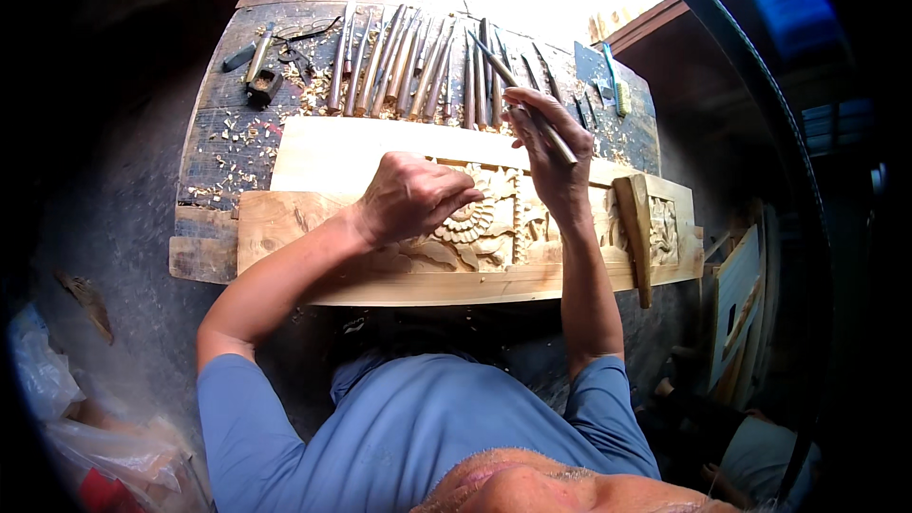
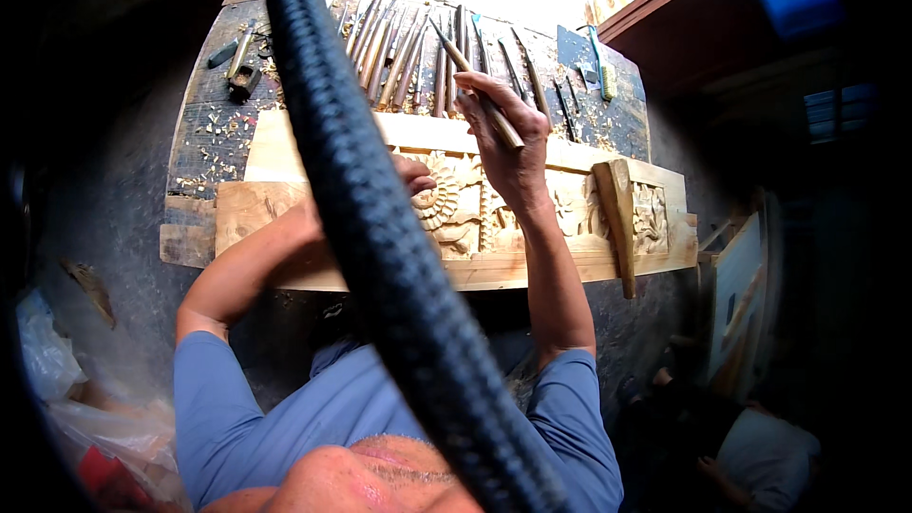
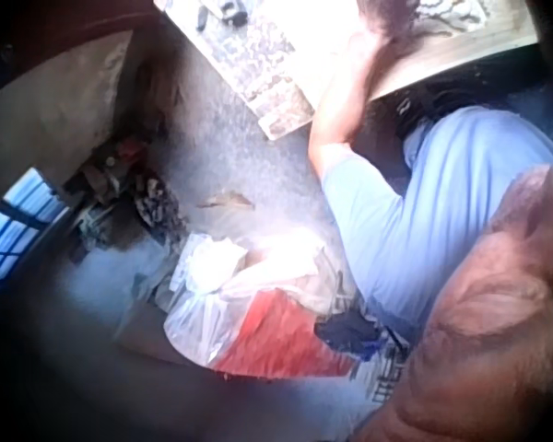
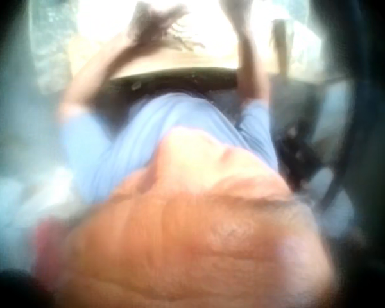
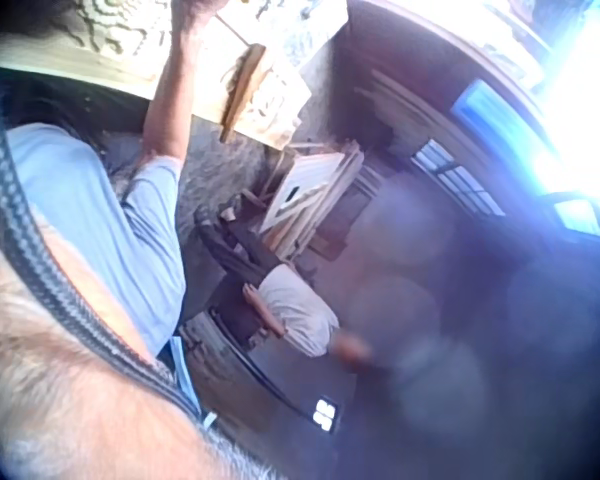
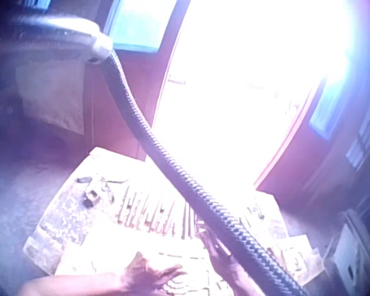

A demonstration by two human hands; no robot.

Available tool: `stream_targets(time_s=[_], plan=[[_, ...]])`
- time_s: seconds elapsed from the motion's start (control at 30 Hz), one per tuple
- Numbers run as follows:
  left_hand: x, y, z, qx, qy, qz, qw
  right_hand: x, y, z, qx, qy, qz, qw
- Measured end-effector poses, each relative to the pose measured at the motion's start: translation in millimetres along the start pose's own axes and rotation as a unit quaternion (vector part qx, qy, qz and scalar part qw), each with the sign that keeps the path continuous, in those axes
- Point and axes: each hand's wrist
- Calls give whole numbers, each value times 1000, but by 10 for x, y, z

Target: The person carves a floral design into a piece of wood using a variety of chisels and a wooden mallet.

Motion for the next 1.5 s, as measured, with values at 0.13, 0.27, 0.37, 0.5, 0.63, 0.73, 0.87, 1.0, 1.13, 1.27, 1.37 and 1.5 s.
stream_targets(time_s=[0.13, 0.27, 0.37, 0.5, 0.63, 0.73, 0.87, 1.0, 1.13, 1.27, 1.37, 1.5], plan=[[68, -59, -17, -35, 5, -14, 999, -16, -4, 143, -10, 46, 34, 998], [96, -80, -91, 16, 68, -6, 998, 100, 158, 393, 27, 96, 22, 995], [-11, -3, -128, 60, 149, 146, 976, 330, 417, 902, 96, 116, 46, 988], [-81, 32, -257, 103, 147, 45, 983, 525, 692, 1782, 206, 92, 31, 974], [-41, 19, -233, 38, 99, 7, 994, 558, 689, 2317, 248, 37, 6, 968], [-23, -10, -223, 16, 90, 18, 996, 445, 672, 2528, 263, -12, -43, 964], [-14, 19, -279, -8, 106, 60, 993, 217, 801, 2683, 292, -54, -78, 952], [-68, 65, -422, -106, 120, 89, 983, 284, 1056, 1927, 73, 104, -119, 985], [85, 40, -384, -244, 93, 39, 965, 503, 1217, 1188, -99, 236, -96, 962], [137, 193, -472, -215, 98, -50, 970, 223, 973, 845, -106, 362, 183, 908], [148, 214, -414, -147, 43, -169, 974, -102, 693, 881, -91, 424, 361, 826], [290, 200, -404, -20, 4, -198, 980, -402, 355, 1043, -87, 465, 486, 735]])
Point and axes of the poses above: each hand's wrist, its own y-axis towards the middle knuckle, its own z-axis out of the palm, x = y × z, and after that the axes turned 14 degrees about -x, right-handed
